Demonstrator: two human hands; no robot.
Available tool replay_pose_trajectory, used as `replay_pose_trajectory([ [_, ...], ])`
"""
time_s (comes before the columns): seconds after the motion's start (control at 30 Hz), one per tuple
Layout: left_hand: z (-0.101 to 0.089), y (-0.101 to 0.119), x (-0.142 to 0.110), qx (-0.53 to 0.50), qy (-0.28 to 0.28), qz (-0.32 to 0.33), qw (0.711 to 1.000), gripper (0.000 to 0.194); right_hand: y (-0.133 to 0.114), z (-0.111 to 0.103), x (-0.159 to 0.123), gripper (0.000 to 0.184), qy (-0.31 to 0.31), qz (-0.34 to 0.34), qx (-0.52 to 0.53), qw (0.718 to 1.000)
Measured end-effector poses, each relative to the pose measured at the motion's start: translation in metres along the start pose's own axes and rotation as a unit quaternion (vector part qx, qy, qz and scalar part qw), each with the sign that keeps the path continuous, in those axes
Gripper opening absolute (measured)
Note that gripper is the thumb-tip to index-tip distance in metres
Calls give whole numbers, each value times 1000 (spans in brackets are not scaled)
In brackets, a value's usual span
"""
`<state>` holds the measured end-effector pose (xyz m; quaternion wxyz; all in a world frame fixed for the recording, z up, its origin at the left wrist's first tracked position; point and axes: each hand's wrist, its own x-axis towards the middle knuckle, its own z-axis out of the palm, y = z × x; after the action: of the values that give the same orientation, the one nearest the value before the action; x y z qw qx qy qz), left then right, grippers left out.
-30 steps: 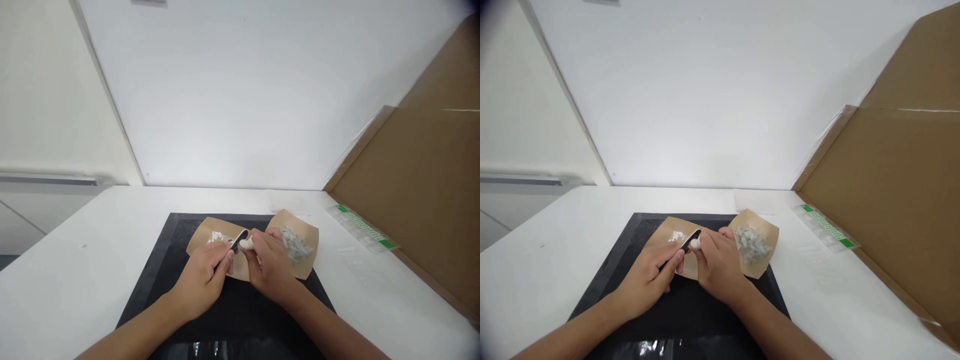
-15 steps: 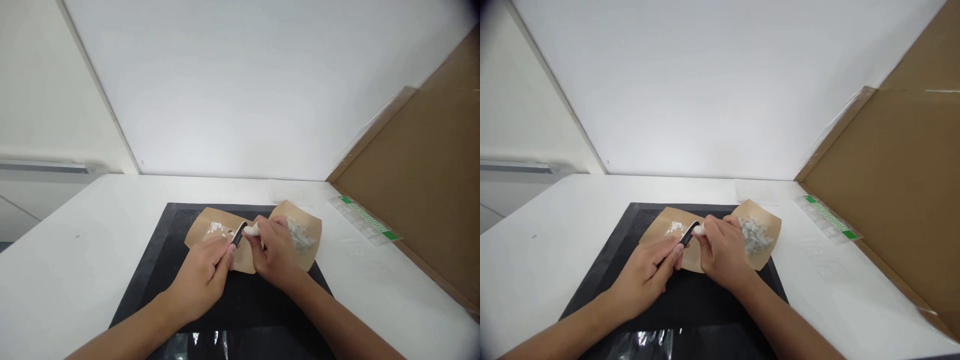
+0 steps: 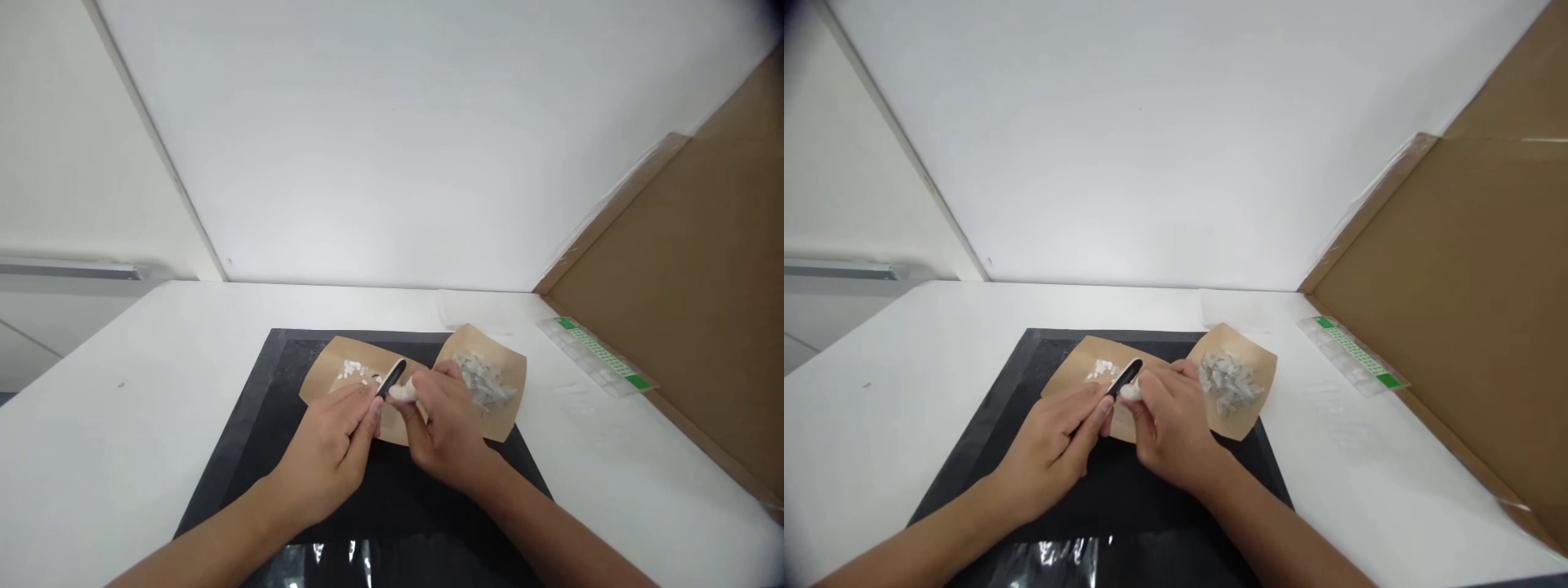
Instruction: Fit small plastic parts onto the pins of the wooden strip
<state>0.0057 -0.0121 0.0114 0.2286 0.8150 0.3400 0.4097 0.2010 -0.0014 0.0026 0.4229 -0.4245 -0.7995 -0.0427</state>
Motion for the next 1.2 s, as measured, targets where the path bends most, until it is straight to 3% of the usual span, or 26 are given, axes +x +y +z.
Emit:
replay_pose_trajectory([
  [0.53, 1, 0, 1, 4, 7, -14, 1000, 34, 0, 1, 4, 29, 25, 21, -28, 999],
  [0.7, 1, -1, 3, 13, 15, 6, 1000, 31, -5, 0, 6, 31, 12, -16, -13, 1000],
  [0.77, 0, -1, 4, 17, 16, 14, 1000, 31, -6, -2, 8, 30, 33, 6, -29, 999],
  [0.9, -1, 2, 3, 12, 6, 22, 1000, 32, -3, -6, 9, 29, 14, 10, -9, 1000],
  [1.03, 0, 4, 1, 4, 0, 15, 1000, 31, 0, -6, 7, 31, 57, 41, -52, 996],
  [1.2, -1, 3, 2, 8, 6, 22, 1000, 31, -2, -3, 4, 31, 20, 3, -28, 999],
])
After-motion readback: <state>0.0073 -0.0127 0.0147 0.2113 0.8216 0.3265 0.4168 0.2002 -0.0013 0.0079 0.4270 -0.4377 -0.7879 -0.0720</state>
